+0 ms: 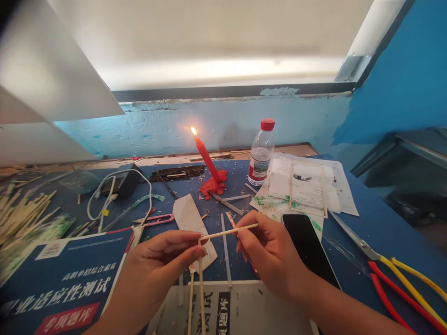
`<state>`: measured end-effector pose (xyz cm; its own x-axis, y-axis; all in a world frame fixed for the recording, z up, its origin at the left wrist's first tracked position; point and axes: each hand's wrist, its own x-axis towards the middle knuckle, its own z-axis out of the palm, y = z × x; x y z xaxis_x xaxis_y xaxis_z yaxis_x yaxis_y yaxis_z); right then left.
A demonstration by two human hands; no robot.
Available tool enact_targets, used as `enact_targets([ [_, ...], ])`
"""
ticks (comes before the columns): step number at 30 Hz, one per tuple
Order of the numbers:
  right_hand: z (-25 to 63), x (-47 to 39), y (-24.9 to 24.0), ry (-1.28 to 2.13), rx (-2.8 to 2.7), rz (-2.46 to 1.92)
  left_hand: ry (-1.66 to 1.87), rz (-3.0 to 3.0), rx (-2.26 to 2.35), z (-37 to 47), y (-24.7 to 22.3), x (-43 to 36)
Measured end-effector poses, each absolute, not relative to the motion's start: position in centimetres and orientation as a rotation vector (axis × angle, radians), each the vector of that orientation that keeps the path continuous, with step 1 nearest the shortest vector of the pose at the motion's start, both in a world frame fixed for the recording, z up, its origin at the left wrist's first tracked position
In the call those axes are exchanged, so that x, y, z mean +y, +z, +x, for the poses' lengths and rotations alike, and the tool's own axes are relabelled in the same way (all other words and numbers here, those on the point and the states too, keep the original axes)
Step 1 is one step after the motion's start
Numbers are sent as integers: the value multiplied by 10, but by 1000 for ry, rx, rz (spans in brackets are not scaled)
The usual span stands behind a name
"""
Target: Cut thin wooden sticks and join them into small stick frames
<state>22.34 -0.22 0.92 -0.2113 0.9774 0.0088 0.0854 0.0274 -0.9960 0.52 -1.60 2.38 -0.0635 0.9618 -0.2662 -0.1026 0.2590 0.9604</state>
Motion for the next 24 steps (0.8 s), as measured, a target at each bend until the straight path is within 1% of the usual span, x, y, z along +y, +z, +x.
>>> enact_targets([
  [13,223,0,10,1308,-1441,-1159,1082,883,1334,6,29,-15],
  [20,227,5,4,1373,-1331,-983,1080,884,1340,4,29,-12],
  [24,229,7,4,1342,-1319,-997,1079,873,1329,3,31,-10],
])
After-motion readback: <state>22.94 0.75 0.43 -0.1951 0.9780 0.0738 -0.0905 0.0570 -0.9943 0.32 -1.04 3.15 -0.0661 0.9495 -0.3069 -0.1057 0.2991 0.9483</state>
